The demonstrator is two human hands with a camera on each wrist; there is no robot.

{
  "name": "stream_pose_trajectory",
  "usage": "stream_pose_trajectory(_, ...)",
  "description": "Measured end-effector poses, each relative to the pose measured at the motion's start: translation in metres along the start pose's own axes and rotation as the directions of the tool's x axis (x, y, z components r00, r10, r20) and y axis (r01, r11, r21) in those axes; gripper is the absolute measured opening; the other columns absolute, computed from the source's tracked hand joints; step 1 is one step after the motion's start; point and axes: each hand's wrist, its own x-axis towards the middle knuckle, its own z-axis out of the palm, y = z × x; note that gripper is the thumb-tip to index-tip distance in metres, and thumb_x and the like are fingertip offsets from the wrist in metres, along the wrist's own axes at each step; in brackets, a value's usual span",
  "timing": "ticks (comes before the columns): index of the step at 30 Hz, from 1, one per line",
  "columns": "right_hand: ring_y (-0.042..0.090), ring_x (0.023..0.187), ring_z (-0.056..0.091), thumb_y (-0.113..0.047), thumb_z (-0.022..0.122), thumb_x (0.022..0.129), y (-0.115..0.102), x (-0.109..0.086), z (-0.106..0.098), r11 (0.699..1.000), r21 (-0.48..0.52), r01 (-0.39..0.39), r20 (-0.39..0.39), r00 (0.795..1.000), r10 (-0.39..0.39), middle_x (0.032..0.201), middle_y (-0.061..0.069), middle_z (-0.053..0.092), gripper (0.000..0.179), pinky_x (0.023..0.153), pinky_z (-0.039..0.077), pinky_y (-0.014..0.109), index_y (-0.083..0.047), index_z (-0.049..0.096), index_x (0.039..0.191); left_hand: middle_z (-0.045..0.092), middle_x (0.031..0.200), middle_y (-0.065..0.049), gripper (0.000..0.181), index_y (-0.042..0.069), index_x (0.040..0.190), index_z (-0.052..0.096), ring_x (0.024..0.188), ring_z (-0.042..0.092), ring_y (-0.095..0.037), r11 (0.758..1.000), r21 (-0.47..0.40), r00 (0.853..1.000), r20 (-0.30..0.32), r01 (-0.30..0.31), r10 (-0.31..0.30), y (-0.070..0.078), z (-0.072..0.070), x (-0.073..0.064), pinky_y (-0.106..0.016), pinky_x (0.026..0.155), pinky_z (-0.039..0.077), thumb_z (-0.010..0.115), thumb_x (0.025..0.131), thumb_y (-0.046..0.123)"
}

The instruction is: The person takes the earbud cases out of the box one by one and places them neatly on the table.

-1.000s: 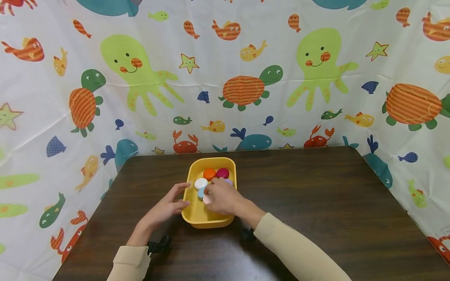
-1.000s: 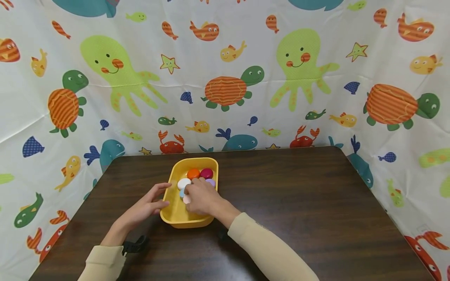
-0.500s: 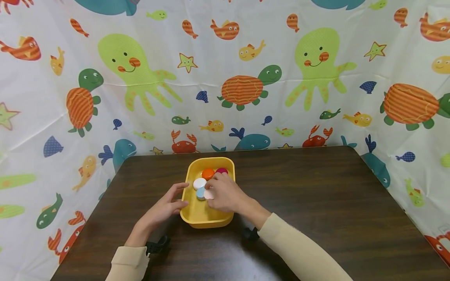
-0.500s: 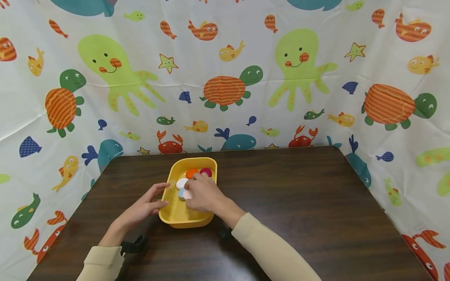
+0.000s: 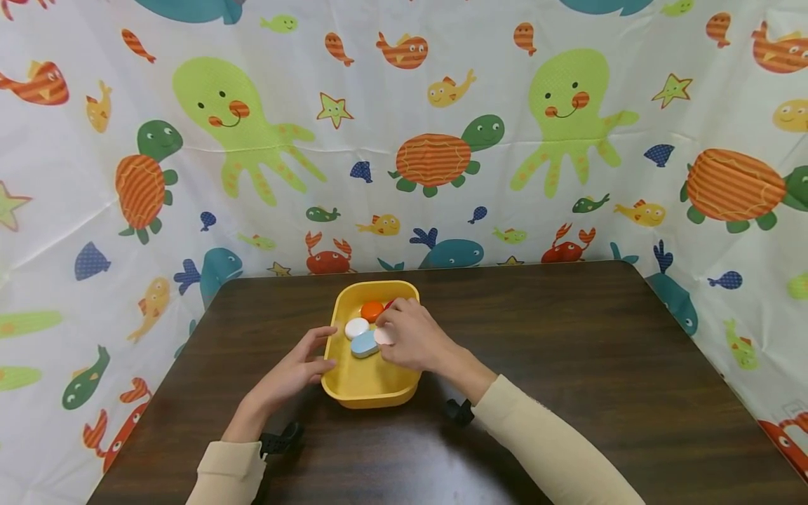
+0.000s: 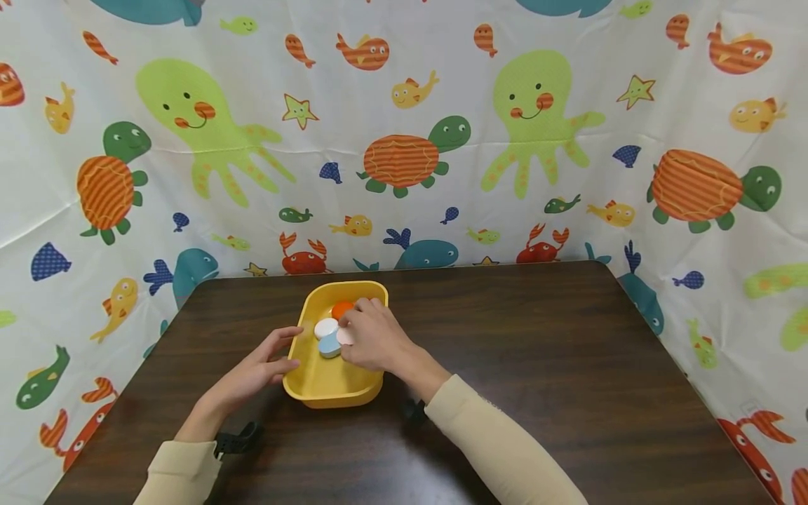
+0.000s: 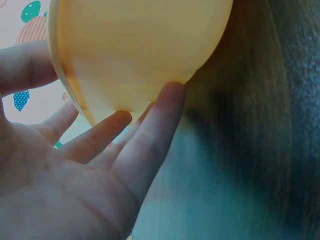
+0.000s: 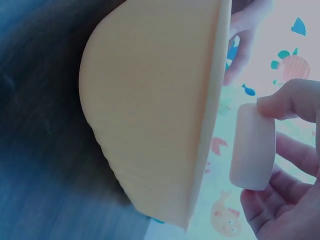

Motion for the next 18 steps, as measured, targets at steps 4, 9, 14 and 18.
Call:
stream_pose_trajectory(4, 0.021, 0.112, 0.047, -0.023, 0.08, 0.082, 0.002, 0.0, -0.004, 1.0, -0.002, -0.002, -0.015, 1.0, 0.002, 0.118, 0.002, 0.059, 0.034, 0.101, 0.044, 0.038, -0.014, 0.072, 0.114, 0.015, 0.164, -0.025, 0.067, 0.017, 0.158, 0.021, 0.133, 0.049, -0.044, 1.0, 0.0, 1.0, 0.003, -0.004, 0.004, 0.0, 0.0, 0.0, -0.058, 0.106, 0.045, 0.058, 0.103, 0.023)
stream_pose_trajectory(9, 0.021, 0.11, 0.046, -0.023, 0.079, 0.083, 0.005, 0.0, -0.009, 1.0, 0.004, -0.012, -0.031, 0.999, 0.012, 0.116, 0.002, 0.059, 0.033, 0.094, 0.046, 0.036, -0.013, 0.072, 0.113, 0.015, 0.164, -0.025, 0.067, 0.016, 0.158, 0.021, 0.133, 0.049, -0.043, 1.0, -0.005, 1.0, 0.005, -0.006, 0.006, -0.001, -0.001, 0.0, -0.057, 0.106, 0.045, 0.058, 0.103, 0.022)
stream_pose_trajectory(14, 0.02, 0.107, 0.045, -0.023, 0.08, 0.083, 0.01, 0.0, -0.013, 1.0, 0.0, -0.028, -0.045, 0.999, 0.028, 0.116, 0.002, 0.059, 0.033, 0.09, 0.045, 0.034, -0.014, 0.072, 0.114, 0.015, 0.163, -0.025, 0.067, 0.016, 0.159, 0.02, 0.133, 0.049, -0.044, 1.0, -0.009, 1.0, 0.012, -0.008, 0.008, -0.002, -0.001, 0.001, -0.056, 0.106, 0.045, 0.058, 0.103, 0.022)
stream_pose_trajectory(18, 0.022, 0.107, 0.045, -0.025, 0.079, 0.084, 0.013, 0.001, -0.015, 1.0, -0.008, -0.016, -0.051, 0.999, 0.016, 0.115, 0.003, 0.059, 0.031, 0.091, 0.044, 0.036, -0.013, 0.072, 0.112, 0.016, 0.163, -0.025, 0.068, 0.016, 0.159, 0.021, 0.132, 0.05, -0.043, 1.0, -0.012, 1.0, 0.009, -0.001, 0.001, -0.002, -0.002, 0.001, -0.056, 0.105, 0.046, 0.059, 0.103, 0.024)
